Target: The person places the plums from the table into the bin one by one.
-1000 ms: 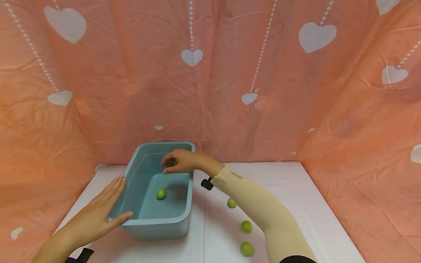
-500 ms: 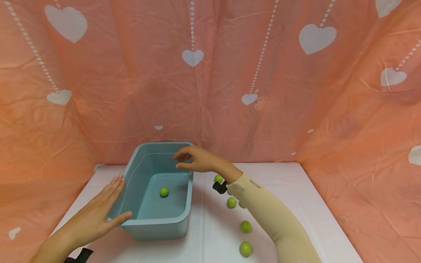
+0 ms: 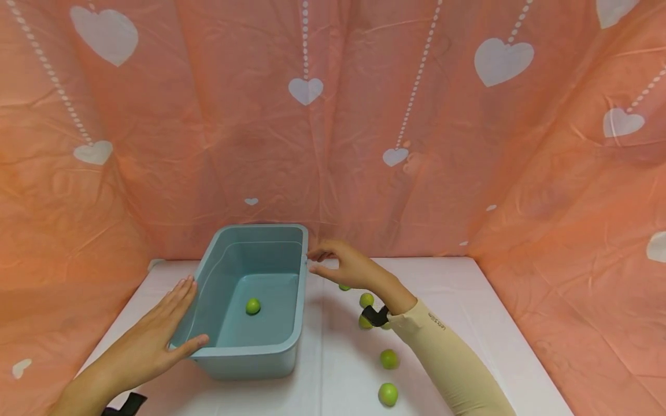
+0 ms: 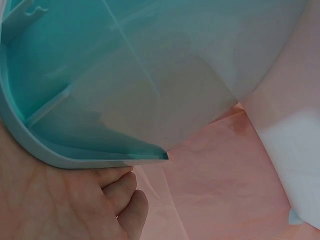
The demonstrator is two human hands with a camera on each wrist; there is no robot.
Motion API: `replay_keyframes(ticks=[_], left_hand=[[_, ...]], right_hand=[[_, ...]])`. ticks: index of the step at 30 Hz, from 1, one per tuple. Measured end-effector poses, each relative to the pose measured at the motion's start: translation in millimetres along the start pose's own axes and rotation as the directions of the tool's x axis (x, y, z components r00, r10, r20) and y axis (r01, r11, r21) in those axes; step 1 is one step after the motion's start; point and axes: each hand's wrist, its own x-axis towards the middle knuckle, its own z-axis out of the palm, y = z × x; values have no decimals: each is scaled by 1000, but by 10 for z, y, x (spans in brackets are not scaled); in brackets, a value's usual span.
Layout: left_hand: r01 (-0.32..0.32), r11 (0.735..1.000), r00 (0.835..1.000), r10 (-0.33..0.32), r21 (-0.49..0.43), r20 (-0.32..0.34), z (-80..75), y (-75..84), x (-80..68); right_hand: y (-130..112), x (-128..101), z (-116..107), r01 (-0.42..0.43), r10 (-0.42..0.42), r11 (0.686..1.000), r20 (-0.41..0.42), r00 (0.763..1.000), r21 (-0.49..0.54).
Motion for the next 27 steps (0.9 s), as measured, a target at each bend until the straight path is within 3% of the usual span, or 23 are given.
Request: replay_keyframes(ticks=[6,13,27], left_hand=[[-1,1000,1000,1,-2,-2,5,-2,-6],[-10,1000,1000,10,7,-16,10,-5,-12],[-5,1000,1000,5,-7,-4,7,-11,-14]], right_hand=[[166,-306,-40,-85,79,993,-73,994,-83],[411,-629,-113,-199,182,974,-147,972,-111],[791,-1130,-113,-293,239,938,-267,934,-184]])
